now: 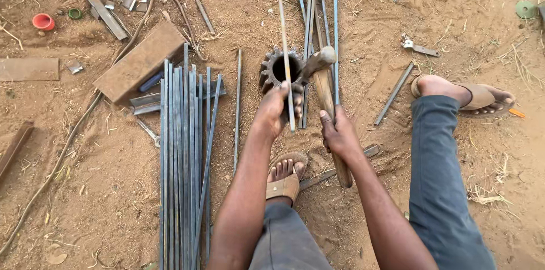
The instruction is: The person sits on the ground and repeatedly hammers metal rods using a sledgehammer. They hold the rods vertically against a gear-like metal object and strike them with the hammer, occasionally adjusting the rod's position.
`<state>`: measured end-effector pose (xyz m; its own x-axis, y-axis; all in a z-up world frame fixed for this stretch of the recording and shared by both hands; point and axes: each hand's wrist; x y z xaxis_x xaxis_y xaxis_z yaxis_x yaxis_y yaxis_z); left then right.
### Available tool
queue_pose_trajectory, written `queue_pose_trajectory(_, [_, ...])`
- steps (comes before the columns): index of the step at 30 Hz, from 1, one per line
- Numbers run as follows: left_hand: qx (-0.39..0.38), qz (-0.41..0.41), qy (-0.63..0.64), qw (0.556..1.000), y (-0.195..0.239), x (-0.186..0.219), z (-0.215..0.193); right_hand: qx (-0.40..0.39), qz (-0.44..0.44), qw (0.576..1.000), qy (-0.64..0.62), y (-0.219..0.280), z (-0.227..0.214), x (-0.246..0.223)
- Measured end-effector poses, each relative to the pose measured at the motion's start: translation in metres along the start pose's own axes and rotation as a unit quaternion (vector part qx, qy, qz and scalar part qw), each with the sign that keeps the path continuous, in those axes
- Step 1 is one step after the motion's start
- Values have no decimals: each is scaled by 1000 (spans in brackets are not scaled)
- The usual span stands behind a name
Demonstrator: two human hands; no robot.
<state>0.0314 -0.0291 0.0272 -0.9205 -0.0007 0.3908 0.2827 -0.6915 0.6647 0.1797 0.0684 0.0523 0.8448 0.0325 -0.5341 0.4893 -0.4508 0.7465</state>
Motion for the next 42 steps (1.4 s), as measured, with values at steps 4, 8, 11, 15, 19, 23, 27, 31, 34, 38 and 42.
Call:
queue_pose_trajectory(4, [-56, 55, -21, 997, 11, 36, 24, 7, 4, 1000, 6, -6, 5, 6])
queue_pose_trajectory(8, [-116, 86, -24, 989, 25, 68, 42, 14, 0, 999, 46, -9, 3, 10])
queue_pose_trajectory(11, [-142, 118, 20, 983, 23, 76, 49, 7, -19, 1000, 20, -13, 4, 14])
queue_pose_trajectory(15, [-113, 169, 95, 974, 0, 69, 47, 11, -9, 999, 35, -17, 7, 19])
queue_pose_trajectory(19, [-46, 187, 111, 975, -13, 62, 40, 10, -1, 999, 52, -18, 8, 20])
queue_pose_trajectory(23, [-34, 200, 90, 975, -20, 60, 35, 6, 11, 999, 45, -17, 10, 19])
queue_pose_trajectory(27, [-30, 206, 97, 973, -24, 59, 36, 13, -6, 999, 33, -17, 12, 20])
queue_pose_trajectory(31, [-19, 186, 70, 980, -20, 57, 42, 19, -9, 999, 38, -18, 14, 22])
queue_pose_trajectory(34, [-28, 185, 0, 982, -12, 59, 46, 22, -11, 999, 36, -19, 15, 24])
queue_pose_trajectory(38, [-5, 143, -42, 989, -4, 52, 42, 28, -17, 999, 36, -22, 15, 27])
queue_pose_trajectory(42, [20, 41, -102, 994, -8, 18, 11, 34, -28, 998, 38, -23, 18, 33])
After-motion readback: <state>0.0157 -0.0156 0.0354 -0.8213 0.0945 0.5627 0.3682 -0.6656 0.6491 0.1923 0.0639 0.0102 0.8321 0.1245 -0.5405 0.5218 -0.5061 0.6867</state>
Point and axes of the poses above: each hand's wrist, its own y-axis away from the middle knuckle, its own z-axis out of the palm, x = y × z, and after that the axes turned 9 degrees about -x, right-handed
